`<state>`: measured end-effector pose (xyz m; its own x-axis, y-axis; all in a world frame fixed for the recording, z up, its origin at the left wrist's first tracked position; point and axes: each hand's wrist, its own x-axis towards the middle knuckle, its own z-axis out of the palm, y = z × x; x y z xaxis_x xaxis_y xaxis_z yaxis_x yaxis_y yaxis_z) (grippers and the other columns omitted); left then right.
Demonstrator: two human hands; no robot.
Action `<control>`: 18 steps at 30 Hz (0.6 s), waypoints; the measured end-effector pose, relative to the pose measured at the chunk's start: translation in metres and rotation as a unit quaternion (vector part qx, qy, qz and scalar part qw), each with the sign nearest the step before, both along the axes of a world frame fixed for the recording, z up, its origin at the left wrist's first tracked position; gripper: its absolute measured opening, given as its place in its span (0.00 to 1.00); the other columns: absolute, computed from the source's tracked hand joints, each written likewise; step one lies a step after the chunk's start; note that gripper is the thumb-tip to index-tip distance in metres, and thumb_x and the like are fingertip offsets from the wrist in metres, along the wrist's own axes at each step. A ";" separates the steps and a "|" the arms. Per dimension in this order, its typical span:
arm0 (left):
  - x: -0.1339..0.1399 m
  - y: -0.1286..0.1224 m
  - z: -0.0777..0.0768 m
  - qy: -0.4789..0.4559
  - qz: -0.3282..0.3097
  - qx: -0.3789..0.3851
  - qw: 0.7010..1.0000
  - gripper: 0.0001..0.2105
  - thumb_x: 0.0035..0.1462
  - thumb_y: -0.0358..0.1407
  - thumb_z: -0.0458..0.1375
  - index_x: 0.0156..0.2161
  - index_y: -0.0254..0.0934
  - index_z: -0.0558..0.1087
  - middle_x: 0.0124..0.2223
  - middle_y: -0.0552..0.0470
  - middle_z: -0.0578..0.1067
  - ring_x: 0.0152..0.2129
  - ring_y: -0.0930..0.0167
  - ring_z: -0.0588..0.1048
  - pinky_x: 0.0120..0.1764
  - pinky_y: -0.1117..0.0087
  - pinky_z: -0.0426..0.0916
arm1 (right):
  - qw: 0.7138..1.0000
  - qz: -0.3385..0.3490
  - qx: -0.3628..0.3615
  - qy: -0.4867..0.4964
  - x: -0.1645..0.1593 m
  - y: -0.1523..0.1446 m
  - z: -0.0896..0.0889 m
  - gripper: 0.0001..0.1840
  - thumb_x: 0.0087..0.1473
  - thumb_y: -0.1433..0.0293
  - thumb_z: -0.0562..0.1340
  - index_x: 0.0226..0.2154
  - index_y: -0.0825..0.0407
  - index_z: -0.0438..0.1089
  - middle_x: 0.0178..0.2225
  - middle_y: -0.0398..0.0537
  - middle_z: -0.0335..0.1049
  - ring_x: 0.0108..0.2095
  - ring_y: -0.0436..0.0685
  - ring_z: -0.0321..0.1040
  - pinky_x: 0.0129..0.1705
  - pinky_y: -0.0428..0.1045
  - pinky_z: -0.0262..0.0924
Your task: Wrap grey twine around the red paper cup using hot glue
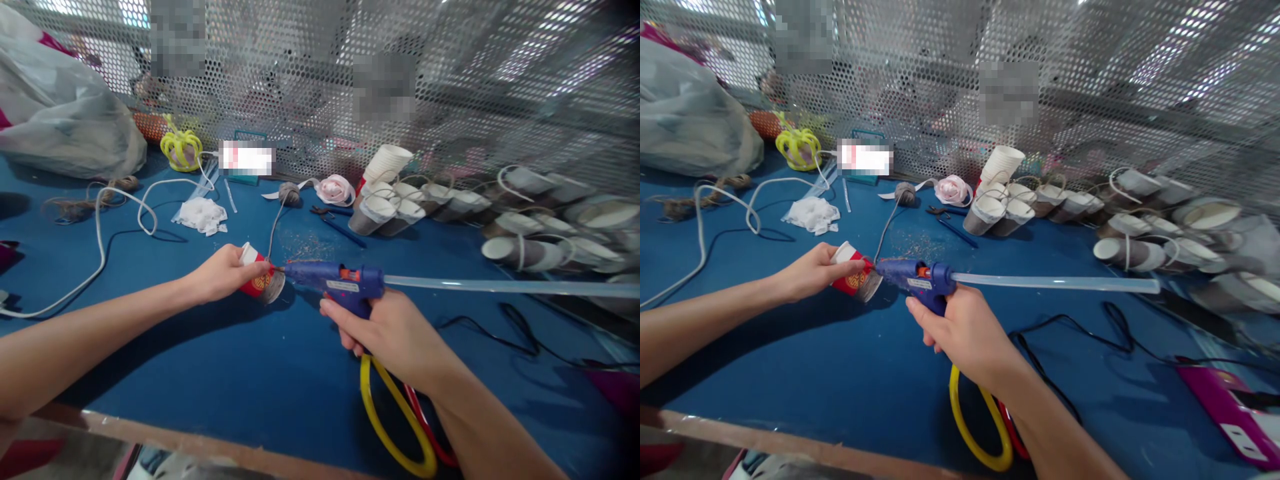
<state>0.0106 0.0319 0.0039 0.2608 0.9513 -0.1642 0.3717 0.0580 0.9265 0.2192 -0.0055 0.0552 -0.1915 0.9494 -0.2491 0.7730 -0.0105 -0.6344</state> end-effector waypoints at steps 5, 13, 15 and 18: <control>0.001 -0.001 0.002 -0.008 0.006 -0.005 1.000 0.15 0.47 0.44 0.54 0.19 0.33 0.63 0.17 0.59 0.57 0.15 0.79 0.53 0.19 0.75 0.46 | 1.000 -0.005 -0.003 0.021 -0.001 -0.001 0.000 0.15 0.47 0.62 0.57 0.15 0.51 0.62 0.11 0.40 0.63 0.12 0.48 0.60 0.17 0.43 0.60; 0.001 0.000 -0.001 -0.005 0.011 -0.003 1.000 0.15 0.47 0.43 0.54 0.20 0.33 0.64 0.16 0.59 0.57 0.14 0.79 0.52 0.18 0.75 0.46 | 1.000 -0.005 0.003 0.020 0.000 0.001 -0.002 0.12 0.47 0.63 0.57 0.19 0.52 0.63 0.12 0.39 0.62 0.13 0.48 0.60 0.17 0.43 0.59; 0.001 0.000 -0.001 -0.007 0.011 -0.004 1.000 0.15 0.47 0.43 0.54 0.19 0.33 0.64 0.17 0.59 0.57 0.14 0.79 0.52 0.18 0.75 0.45 | 1.000 -0.006 -0.001 0.018 0.000 0.000 -0.002 0.12 0.48 0.63 0.57 0.19 0.51 0.63 0.12 0.39 0.62 0.13 0.48 0.60 0.18 0.43 0.59; 0.001 0.000 0.000 -0.007 0.011 -0.003 1.000 0.15 0.47 0.44 0.54 0.20 0.32 0.64 0.17 0.59 0.57 0.15 0.79 0.53 0.18 0.75 0.45 | 1.000 -0.008 0.005 0.015 -0.001 -0.001 -0.002 0.13 0.47 0.63 0.57 0.18 0.51 0.62 0.11 0.39 0.62 0.13 0.48 0.60 0.18 0.43 0.59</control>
<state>0.0117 0.0315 0.0038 0.2414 0.9559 -0.1670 0.3580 0.0722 0.9309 0.2181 -0.0063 0.0534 -0.1841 0.9545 -0.2346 0.7531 -0.0164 -0.6577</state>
